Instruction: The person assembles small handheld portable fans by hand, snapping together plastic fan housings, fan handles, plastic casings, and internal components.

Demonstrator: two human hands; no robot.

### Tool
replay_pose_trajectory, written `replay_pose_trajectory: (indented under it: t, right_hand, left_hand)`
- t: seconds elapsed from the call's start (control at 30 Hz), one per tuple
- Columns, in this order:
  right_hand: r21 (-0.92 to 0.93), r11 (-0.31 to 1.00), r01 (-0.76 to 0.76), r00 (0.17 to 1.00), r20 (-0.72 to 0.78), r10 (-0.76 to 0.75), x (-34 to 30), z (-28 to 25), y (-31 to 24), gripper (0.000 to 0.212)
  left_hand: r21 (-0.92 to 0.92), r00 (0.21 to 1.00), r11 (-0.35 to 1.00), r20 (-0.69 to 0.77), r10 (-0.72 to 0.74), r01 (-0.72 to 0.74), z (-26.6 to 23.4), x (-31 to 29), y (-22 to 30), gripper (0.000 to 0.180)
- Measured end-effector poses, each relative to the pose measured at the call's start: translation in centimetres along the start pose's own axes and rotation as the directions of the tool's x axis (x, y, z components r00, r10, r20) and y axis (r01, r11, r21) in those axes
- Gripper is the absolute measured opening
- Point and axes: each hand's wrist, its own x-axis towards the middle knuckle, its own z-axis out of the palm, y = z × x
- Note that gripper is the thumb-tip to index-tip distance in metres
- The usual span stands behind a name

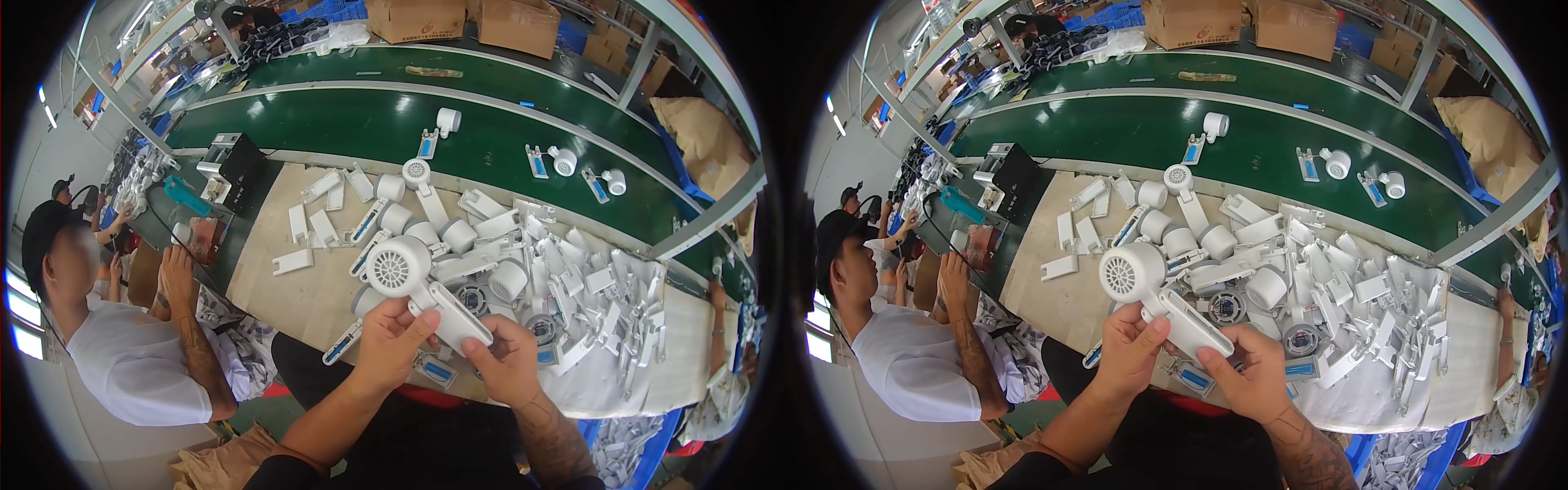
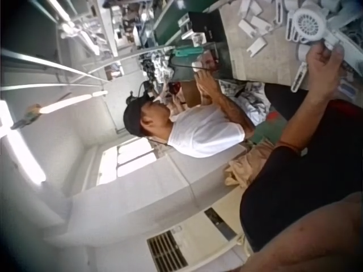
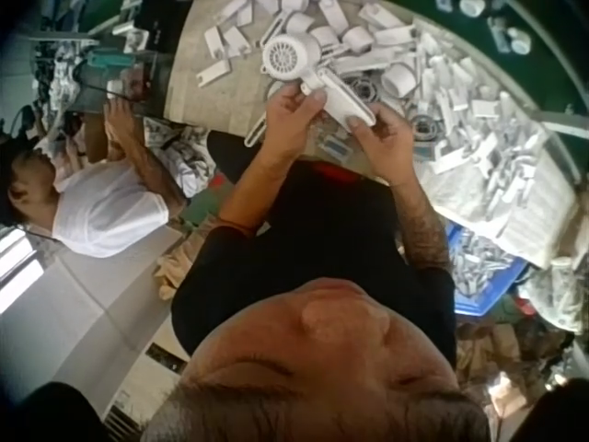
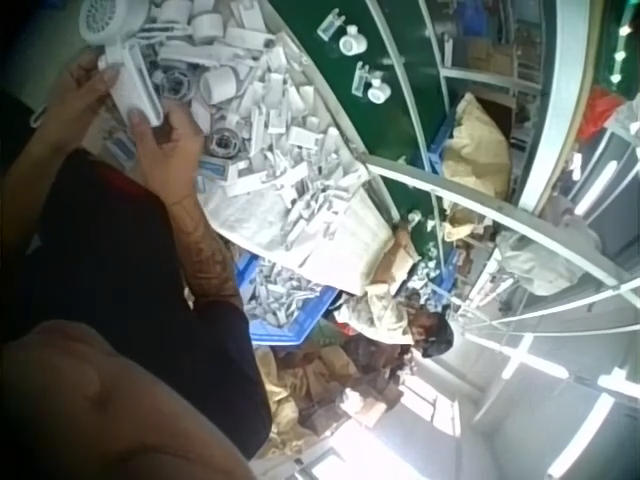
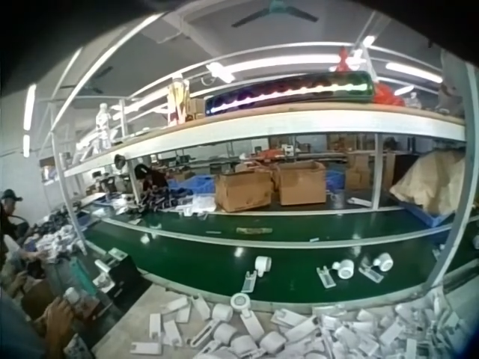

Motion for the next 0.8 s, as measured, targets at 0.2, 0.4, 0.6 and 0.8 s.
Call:
replay_pose_trajectory:
  t: [0.2,0.4,0.6,0.8]
  right_hand:
    - [-0.338,0.941,0.030,0.972,0.227,0.051,3.8,1.6,-2.8,0.021]
    - [-0.585,0.802,0.122,0.980,0.200,-0.003,17.8,-0.8,-3.9,0.023]
    - [-0.888,0.403,0.221,0.952,0.106,-0.288,37.1,-5.0,1.7,0.043]
    - [-0.923,-0.168,0.346,0.931,0.360,-0.059,46.4,-2.4,2.7,0.095]
  left_hand:
    - [0.172,0.998,0.983,-0.011,0.063,-0.060,-6.8,0.7,3.3,0.028]
    - [0.939,0.933,0.242,-0.296,0.206,0.245,-17.8,-0.5,11.0,0.022]
    - [0.990,0.919,-0.006,-0.129,0.372,0.141,-20.6,-1.1,8.2,0.031]
    - [0.990,0.862,0.064,-0.144,0.486,0.129,-22.2,-0.1,5.4,0.037]
